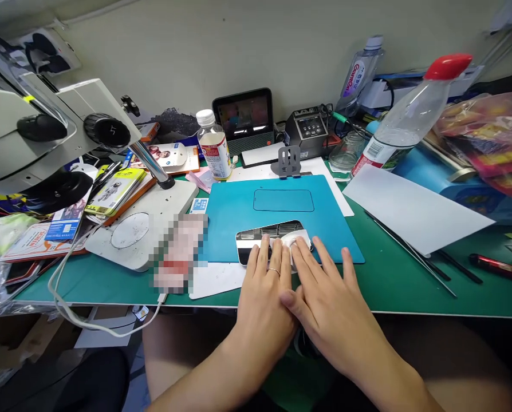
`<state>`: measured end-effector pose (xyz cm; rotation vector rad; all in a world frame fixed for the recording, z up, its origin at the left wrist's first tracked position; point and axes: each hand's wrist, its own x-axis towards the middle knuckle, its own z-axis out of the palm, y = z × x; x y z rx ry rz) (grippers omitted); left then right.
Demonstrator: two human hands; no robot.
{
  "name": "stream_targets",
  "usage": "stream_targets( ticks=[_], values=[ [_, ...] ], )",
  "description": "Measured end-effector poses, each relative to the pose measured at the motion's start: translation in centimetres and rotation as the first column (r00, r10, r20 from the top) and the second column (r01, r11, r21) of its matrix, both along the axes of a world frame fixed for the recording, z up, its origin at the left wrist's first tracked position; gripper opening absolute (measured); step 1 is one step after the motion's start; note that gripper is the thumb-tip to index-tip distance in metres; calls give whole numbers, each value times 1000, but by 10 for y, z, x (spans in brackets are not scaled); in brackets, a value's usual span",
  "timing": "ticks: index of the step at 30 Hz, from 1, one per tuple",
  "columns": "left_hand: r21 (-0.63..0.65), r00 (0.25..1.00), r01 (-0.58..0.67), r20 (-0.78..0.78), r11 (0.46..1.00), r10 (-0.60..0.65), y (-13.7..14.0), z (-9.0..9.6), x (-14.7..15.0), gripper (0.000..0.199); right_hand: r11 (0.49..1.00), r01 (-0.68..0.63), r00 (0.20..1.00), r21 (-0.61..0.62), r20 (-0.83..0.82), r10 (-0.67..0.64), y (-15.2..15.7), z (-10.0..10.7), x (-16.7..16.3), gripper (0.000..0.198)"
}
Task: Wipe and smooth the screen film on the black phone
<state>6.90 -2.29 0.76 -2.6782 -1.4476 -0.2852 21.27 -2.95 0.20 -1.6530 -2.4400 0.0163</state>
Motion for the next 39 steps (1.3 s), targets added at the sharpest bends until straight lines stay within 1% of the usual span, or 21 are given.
stream_targets(
  ticks=[6,10,12,15,17,19,22,25,29,35,37,39],
  values=[
    [-84,1000,28,16,996,-27,15,6,11,57,998,61,998,11,22,-62,5,0,7,79],
    [-54,999,5,53,999,-2,10,2,9,54,999,37,999,39,28,-38,-3,-3,6,82],
    [-60,998,7,64,998,-3,10,3,7,53,999,32,999,38,27,-33,-4,-4,5,82],
    [-132,999,25,50,991,-18,14,7,2,55,999,50,998,21,23,-51,2,-3,2,82],
    [-161,999,15,48,987,-7,16,8,-1,57,998,63,998,10,27,-63,6,-2,-1,84],
    [-140,998,-13,58,990,21,16,7,-6,57,998,63,997,10,34,-64,6,0,-6,86],
    [-77,995,-74,59,994,78,14,0,-18,55,999,42,999,7,30,-42,9,4,-20,88],
    [-35,991,-121,45,992,122,18,-4,-33,54,999,12,1000,-47,2,-12,20,10,-38,86],
    [-11,991,-129,36,992,129,20,-6,-51,56,993,-42,999,-114,-35,38,31,16,-57,85],
    [17,985,-157,72,987,156,-6,-12,-59,58,986,-120,991,-116,-75,112,12,10,-61,84],
    [18,981,-174,87,985,172,-3,-12,-61,57,982,-141,988,-126,-87,131,16,10,-62,84],
    [4,979,-194,71,981,193,8,-10,-63,56,977,-163,984,-139,-92,151,28,12,-66,82]
  ],
)
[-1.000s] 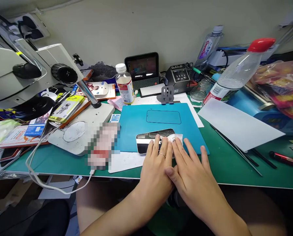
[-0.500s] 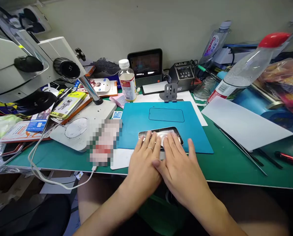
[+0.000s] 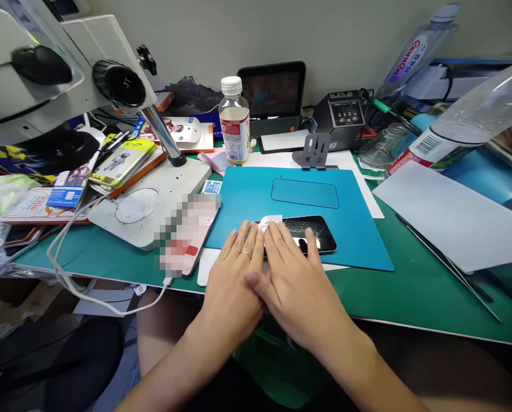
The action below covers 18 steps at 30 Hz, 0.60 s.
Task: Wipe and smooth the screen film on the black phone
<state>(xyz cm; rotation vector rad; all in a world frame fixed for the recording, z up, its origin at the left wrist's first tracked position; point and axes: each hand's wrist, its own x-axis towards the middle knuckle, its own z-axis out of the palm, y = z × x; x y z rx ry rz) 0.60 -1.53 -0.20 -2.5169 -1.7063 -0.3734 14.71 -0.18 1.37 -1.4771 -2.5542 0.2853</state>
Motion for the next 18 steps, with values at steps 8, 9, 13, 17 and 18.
stream_targets(
  ticks=[8,9,13,17,18],
  values=[
    [16,998,3,-62,1000,-2,-7,2,-2,59,998,-32,1000,56,2,32,-3,0,-3,78],
    [30,998,4,-57,1000,-2,-12,1,-1,58,997,-30,1000,71,1,30,-9,-2,-3,78],
    [24,999,-17,-41,1000,18,-8,-1,0,57,995,38,999,94,1,-38,-8,-3,-5,76],
    [-33,999,-18,-36,999,17,4,0,-2,57,995,59,998,83,11,-60,3,1,-6,75],
    [-32,1000,-11,-27,999,10,2,0,-2,58,995,54,998,83,11,-55,1,1,-6,75]
  ],
)
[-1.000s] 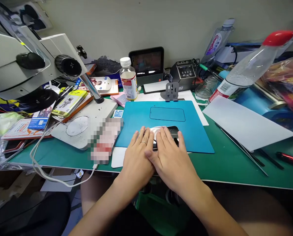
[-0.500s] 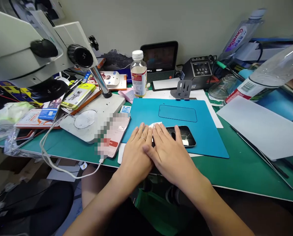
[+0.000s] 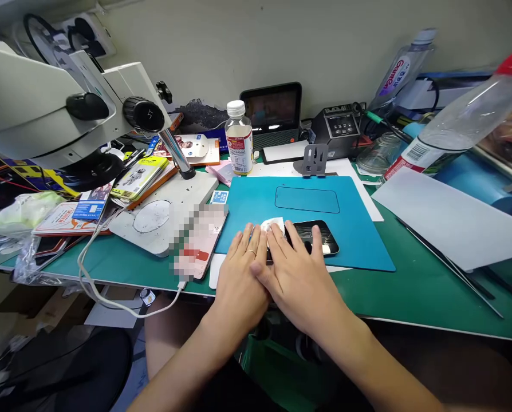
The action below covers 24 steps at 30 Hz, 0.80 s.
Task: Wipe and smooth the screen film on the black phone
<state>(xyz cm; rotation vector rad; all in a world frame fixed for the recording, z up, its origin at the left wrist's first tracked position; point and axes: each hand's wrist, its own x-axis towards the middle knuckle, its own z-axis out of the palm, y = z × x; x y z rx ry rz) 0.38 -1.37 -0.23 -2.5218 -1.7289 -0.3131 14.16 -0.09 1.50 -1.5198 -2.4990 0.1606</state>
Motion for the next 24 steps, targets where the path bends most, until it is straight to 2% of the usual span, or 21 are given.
stream_targets(
  ticks=[5,12,19,24],
  values=[
    [46,999,-6,53,999,3,-26,-3,3,58,999,-44,999,16,-10,44,-23,-7,6,76],
    [11,999,-37,-34,999,38,1,-2,6,59,1000,-8,1000,-16,-18,8,5,-3,0,74],
    [48,998,-65,27,997,64,-35,-4,13,57,997,-68,997,29,-19,69,-28,-12,12,75],
    [49,996,-84,14,995,84,-15,-2,16,56,998,-63,997,7,-33,63,-6,-10,12,71]
  ],
)
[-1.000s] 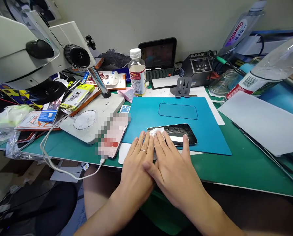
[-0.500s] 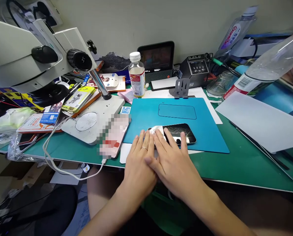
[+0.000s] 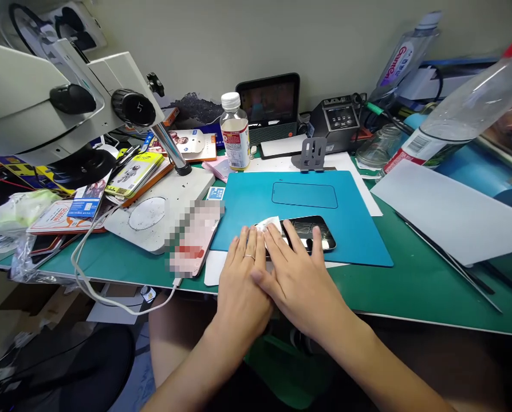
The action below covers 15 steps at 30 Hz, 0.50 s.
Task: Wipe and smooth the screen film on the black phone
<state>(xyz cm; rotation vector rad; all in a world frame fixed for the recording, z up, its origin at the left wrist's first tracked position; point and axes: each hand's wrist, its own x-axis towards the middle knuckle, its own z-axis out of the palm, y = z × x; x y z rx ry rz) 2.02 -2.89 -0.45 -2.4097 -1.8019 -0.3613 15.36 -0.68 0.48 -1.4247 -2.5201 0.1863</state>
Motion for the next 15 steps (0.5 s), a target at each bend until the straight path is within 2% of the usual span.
stream_targets(
  ticks=[3,10,12,15],
  values=[
    [25,999,33,-23,999,-32,9,2,2,57,999,24,1000,-31,-4,-24,5,3,2,70],
    [85,993,113,4,990,-114,-11,-2,22,58,997,68,997,29,24,-69,-24,-3,26,73],
    [68,990,139,1,988,-139,-2,-2,33,58,995,94,995,19,33,-95,-19,-3,36,73],
    [-29,981,189,-36,981,-190,26,6,51,60,982,190,981,-8,33,-190,2,1,51,72]
  ],
)
